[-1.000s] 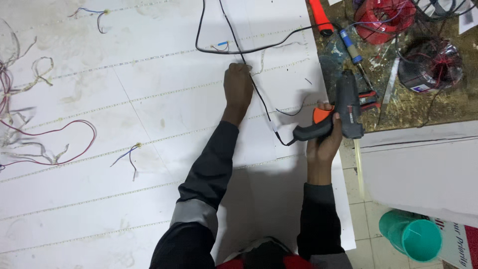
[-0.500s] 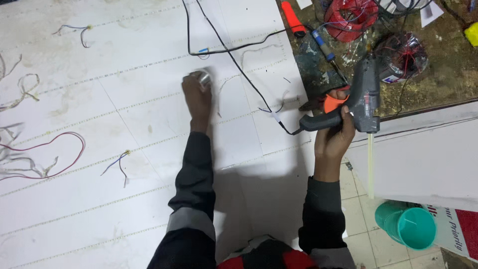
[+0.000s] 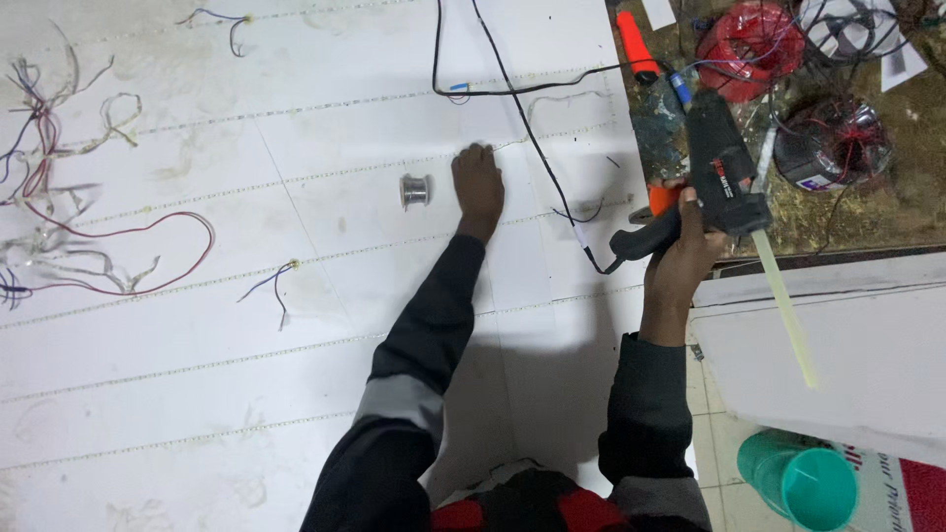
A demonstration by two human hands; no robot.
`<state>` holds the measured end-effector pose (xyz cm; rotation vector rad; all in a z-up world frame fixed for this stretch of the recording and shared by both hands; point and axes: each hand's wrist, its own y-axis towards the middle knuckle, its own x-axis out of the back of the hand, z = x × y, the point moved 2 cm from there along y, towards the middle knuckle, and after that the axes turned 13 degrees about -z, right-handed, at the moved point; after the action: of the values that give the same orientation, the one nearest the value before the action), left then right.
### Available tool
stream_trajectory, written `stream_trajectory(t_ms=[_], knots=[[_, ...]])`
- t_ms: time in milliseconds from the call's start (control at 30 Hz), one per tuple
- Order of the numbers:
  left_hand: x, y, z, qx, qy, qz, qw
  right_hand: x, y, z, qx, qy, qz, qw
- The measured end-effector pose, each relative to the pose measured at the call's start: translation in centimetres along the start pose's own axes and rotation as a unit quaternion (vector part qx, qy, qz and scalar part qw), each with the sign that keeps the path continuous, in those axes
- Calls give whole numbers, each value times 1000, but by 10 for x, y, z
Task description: The person uses a hot glue gun to apply adhesive along a white board and secures wires in place. They repeatedly apply glue and press the wires down, working across the board surface.
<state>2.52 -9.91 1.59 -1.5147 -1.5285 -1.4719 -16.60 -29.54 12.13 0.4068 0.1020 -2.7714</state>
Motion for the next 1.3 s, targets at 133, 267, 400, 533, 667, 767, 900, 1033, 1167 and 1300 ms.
stream_trajectory(t_ms=[133,267,400,533,667,767,900,1033,1167,1300], knots=[[1,-11,-11,-23,-14,-2,1000,-7,1,-10,-25,11,3,1000],[-2,-82,12,-103,50,75,991,-38,21,-17,-8,-62,129,990],[24,-144,75,-100,-135,-51,985,-98,28,-16,-8,-137,356,924],[53,-173,125,39,-80,88,992,-133,-1,-27,74,-326,447,830],[92,-205,157,61,-91,57,992,-147,-4,-54,97,-402,402,817],[126,-223,167,109,-140,70,982,-144,3,-72,102,-428,383,812],[129,-257,179,89,-163,58,981,-136,0,-87,104,-416,345,835],[172,-248,149,59,-176,38,982,-130,0,-90,101,-386,339,852],[128,-276,161,6,-138,94,986,-118,-4,-95,105,-356,337,865],[114,-285,157,-15,-116,118,986,-114,-10,-89,93,-363,341,862]])
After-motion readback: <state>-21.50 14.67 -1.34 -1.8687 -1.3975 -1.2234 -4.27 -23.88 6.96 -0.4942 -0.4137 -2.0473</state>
